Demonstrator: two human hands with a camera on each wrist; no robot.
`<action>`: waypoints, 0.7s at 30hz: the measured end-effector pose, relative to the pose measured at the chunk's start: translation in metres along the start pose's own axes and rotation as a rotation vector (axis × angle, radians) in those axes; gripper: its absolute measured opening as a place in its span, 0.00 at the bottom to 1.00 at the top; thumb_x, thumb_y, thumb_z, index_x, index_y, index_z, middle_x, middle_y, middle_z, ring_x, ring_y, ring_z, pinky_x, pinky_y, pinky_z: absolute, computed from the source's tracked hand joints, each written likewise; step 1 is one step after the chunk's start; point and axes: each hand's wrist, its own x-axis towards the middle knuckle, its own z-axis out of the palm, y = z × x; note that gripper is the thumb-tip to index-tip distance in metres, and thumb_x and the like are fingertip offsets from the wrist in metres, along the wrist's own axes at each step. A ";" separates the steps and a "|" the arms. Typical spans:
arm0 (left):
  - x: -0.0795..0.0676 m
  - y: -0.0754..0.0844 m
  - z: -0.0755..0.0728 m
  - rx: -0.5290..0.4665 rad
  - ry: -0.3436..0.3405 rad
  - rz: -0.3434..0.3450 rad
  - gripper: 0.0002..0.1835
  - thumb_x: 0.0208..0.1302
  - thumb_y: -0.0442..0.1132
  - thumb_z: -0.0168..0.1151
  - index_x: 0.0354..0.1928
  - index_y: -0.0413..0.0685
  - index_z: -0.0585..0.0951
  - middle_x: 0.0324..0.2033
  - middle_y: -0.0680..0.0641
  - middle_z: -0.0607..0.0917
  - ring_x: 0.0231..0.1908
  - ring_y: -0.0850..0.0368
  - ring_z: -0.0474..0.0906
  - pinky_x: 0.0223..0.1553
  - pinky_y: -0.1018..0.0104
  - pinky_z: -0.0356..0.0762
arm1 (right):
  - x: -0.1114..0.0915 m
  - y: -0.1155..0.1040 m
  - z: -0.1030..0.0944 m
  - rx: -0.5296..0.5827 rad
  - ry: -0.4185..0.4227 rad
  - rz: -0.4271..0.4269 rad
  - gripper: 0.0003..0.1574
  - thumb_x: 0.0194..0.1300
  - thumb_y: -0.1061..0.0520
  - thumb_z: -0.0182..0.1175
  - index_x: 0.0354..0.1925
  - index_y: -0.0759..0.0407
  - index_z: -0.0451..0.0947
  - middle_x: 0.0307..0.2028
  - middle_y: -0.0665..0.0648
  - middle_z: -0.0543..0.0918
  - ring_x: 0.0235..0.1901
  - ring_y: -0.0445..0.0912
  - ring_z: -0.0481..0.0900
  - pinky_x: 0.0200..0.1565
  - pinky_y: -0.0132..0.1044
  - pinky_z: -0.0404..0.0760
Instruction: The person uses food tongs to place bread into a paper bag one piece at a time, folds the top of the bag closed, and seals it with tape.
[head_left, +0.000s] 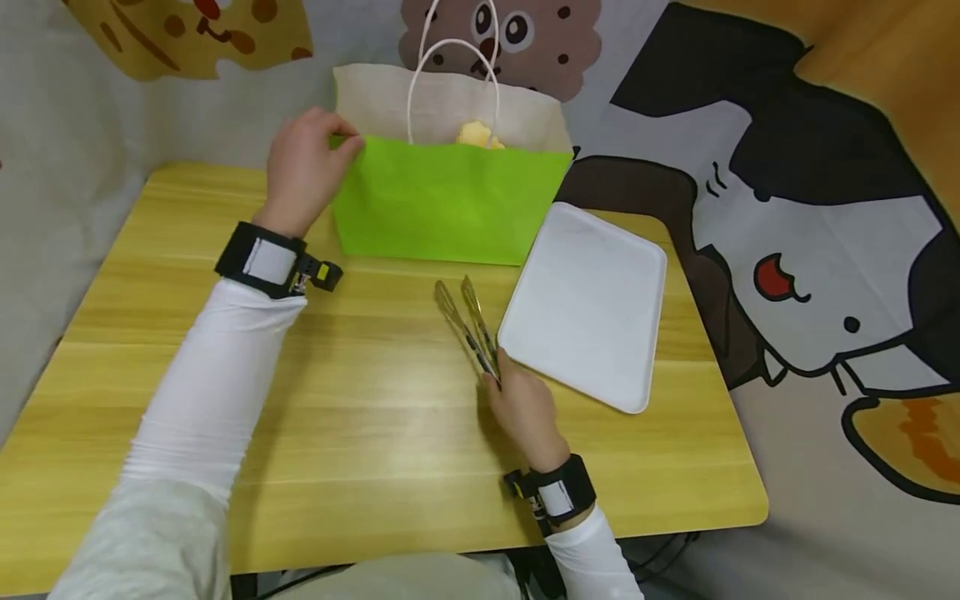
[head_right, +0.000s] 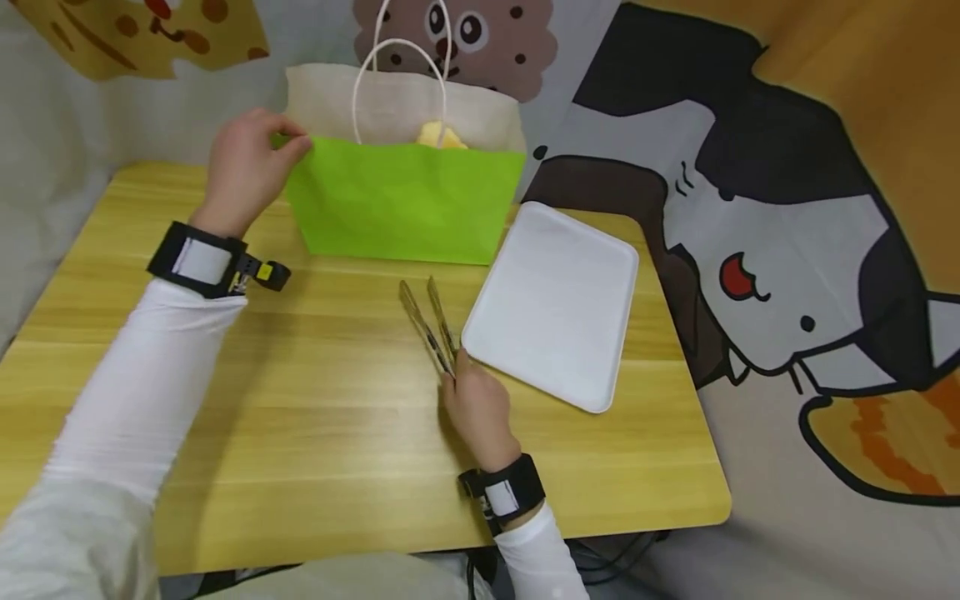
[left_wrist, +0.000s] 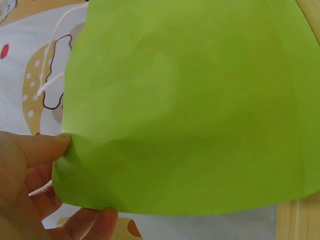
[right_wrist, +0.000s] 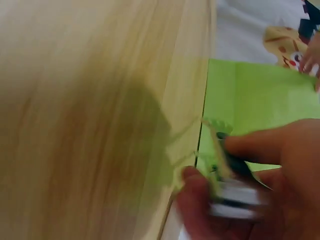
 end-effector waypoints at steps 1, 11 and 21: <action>0.002 0.001 0.000 0.011 -0.009 -0.001 0.18 0.70 0.44 0.52 0.51 0.39 0.81 0.48 0.40 0.81 0.49 0.43 0.72 0.51 0.50 0.68 | 0.002 -0.001 0.000 -0.029 -0.011 -0.007 0.23 0.63 0.52 0.61 0.50 0.66 0.76 0.20 0.57 0.79 0.16 0.49 0.74 0.12 0.41 0.72; 0.010 0.014 0.012 0.060 -0.063 0.006 0.17 0.71 0.43 0.50 0.50 0.37 0.80 0.49 0.39 0.79 0.51 0.40 0.70 0.51 0.47 0.70 | 0.021 0.008 0.008 -0.107 -0.036 0.030 0.25 0.56 0.45 0.66 0.18 0.58 0.67 0.13 0.53 0.69 0.11 0.46 0.70 0.09 0.39 0.71; 0.018 0.019 -0.004 0.148 0.025 0.100 0.17 0.72 0.42 0.48 0.50 0.37 0.78 0.49 0.38 0.79 0.47 0.40 0.69 0.43 0.48 0.72 | 0.044 0.012 -0.028 0.011 -0.007 0.083 0.32 0.64 0.41 0.58 0.53 0.66 0.76 0.35 0.65 0.83 0.29 0.55 0.81 0.27 0.48 0.83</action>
